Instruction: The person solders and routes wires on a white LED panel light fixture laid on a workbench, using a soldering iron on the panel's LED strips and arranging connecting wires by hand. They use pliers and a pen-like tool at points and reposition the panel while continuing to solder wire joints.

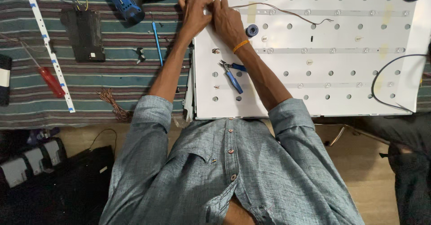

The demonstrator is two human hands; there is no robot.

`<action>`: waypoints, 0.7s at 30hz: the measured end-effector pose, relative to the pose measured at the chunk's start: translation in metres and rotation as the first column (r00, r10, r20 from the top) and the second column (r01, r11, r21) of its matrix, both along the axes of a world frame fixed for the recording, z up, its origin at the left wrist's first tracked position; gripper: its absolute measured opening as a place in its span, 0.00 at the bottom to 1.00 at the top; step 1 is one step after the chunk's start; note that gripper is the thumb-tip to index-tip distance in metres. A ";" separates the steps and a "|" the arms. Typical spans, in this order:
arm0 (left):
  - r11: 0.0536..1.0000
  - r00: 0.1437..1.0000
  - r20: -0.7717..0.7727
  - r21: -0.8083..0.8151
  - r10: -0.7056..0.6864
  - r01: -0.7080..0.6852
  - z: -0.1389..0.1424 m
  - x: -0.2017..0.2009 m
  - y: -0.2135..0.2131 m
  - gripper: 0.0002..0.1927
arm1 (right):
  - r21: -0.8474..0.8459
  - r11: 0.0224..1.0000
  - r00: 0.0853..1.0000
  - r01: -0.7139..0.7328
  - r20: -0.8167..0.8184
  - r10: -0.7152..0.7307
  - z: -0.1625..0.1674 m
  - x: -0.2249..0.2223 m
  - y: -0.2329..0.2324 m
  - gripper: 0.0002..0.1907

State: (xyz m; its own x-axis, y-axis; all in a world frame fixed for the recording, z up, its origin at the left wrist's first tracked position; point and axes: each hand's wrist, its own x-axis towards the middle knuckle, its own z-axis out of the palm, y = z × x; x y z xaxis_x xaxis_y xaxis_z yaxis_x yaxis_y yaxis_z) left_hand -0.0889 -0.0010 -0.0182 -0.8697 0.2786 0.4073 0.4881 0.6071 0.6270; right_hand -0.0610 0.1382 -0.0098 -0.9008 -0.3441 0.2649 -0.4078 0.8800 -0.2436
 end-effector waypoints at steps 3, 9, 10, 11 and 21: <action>1.000 0.999 -0.047 0.018 0.022 -0.022 -0.001 -0.001 0.002 0.07 | 0.074 0.997 1.000 -0.005 -0.010 0.006 0.005 -0.003 -0.005 0.13; 1.000 0.999 -0.048 0.020 0.010 -0.009 -0.002 -0.001 0.001 0.07 | 0.199 0.980 1.000 -0.005 0.030 -0.001 0.013 -0.006 -0.008 0.14; 1.000 0.999 -0.050 0.021 0.016 -0.015 -0.003 -0.003 0.000 0.06 | 0.190 0.982 1.000 -0.006 0.007 0.005 0.013 -0.007 -0.008 0.13; 0.999 0.999 -0.048 0.022 0.024 -0.023 -0.004 -0.003 0.000 0.05 | 0.180 0.984 1.000 -0.010 -0.014 0.013 0.013 -0.006 -0.009 0.11; 0.997 1.000 -0.012 0.072 0.018 -0.017 -0.022 -0.011 -0.005 0.06 | 0.197 0.979 0.998 0.058 -0.036 -0.052 0.003 -0.009 -0.017 0.10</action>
